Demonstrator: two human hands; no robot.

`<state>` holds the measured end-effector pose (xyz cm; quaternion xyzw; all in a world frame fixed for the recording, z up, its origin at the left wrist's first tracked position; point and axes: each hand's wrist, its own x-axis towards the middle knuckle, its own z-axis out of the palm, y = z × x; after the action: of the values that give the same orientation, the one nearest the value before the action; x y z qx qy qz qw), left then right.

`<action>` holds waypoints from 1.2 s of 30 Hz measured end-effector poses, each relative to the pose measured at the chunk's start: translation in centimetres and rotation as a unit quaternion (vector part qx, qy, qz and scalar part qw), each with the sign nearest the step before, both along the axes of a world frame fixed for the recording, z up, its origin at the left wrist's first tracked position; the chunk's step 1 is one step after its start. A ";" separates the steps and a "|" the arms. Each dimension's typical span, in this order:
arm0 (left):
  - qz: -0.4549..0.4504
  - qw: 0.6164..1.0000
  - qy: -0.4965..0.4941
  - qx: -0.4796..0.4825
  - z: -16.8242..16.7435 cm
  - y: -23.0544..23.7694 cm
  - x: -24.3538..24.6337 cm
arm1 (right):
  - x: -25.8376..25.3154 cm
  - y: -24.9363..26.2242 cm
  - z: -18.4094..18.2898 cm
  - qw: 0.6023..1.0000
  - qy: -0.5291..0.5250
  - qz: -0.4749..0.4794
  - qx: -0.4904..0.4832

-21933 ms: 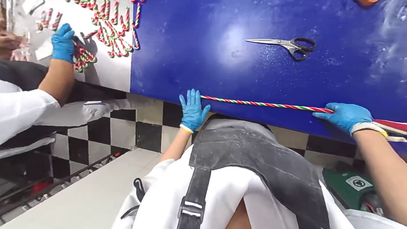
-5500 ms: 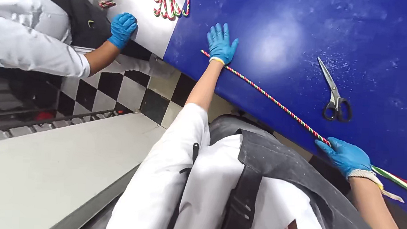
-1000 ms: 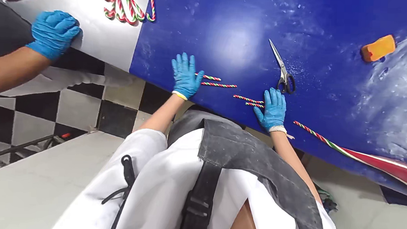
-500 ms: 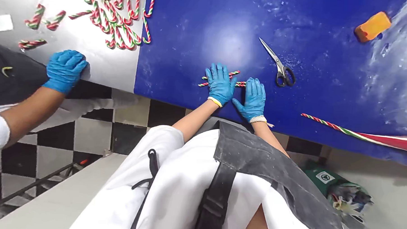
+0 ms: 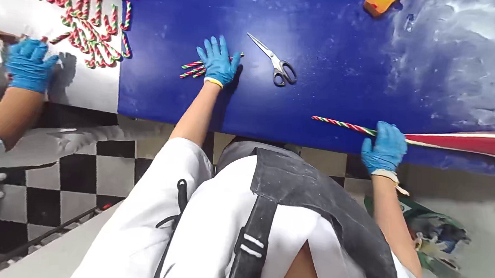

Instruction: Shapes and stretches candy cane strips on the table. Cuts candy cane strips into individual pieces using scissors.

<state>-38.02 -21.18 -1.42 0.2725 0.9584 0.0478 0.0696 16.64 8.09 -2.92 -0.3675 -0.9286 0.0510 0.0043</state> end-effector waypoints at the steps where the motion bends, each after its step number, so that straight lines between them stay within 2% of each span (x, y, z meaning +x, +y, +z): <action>1: -0.005 1.000 0.011 -0.004 -0.9 0.5 2.5 | 2.6 2.9 0.4 1.000 -0.018 -0.020 0.001; 5: 0.054 0.994 0.086 0.029 -3.4 0.4 8.4 | 9.7 10.5 -0.1 0.998 -0.031 -0.043 0.028; 9: 0.050 0.994 0.098 0.025 -3.8 -0.7 10.2 | 10.8 11.8 -1.7 0.998 0.008 -0.033 0.053; 13: 0.191 0.971 0.141 0.009 -3.2 -1.2 10.3 | 11.2 12.1 -2.5 0.998 0.030 -0.015 0.053; 15: 0.248 0.963 0.100 -0.010 -3.2 -1.3 10.2 | 11.4 12.5 -2.7 0.998 0.032 -0.008 0.054; 19: 0.225 0.972 0.062 -0.024 -3.3 -1.2 8.9 | 11.5 12.3 -2.8 0.997 0.043 -0.005 0.062; 27: 0.200 0.972 0.110 -0.055 -3.7 -0.4 4.3 | 11.3 12.3 -2.8 0.996 0.055 0.004 0.071; 32: 0.214 0.959 0.185 0.029 -3.7 -0.3 6.5 | 11.4 12.6 -2.9 0.996 0.051 0.007 0.068; 36: 0.177 0.977 0.116 0.018 -3.9 -0.9 7.0 | 11.4 12.5 -3.1 0.996 0.059 0.005 0.074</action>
<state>-31.05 -22.08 -5.35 0.1038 0.9919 0.0451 -0.0569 28.00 20.57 -6.03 -0.3576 -0.9299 0.0037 0.0858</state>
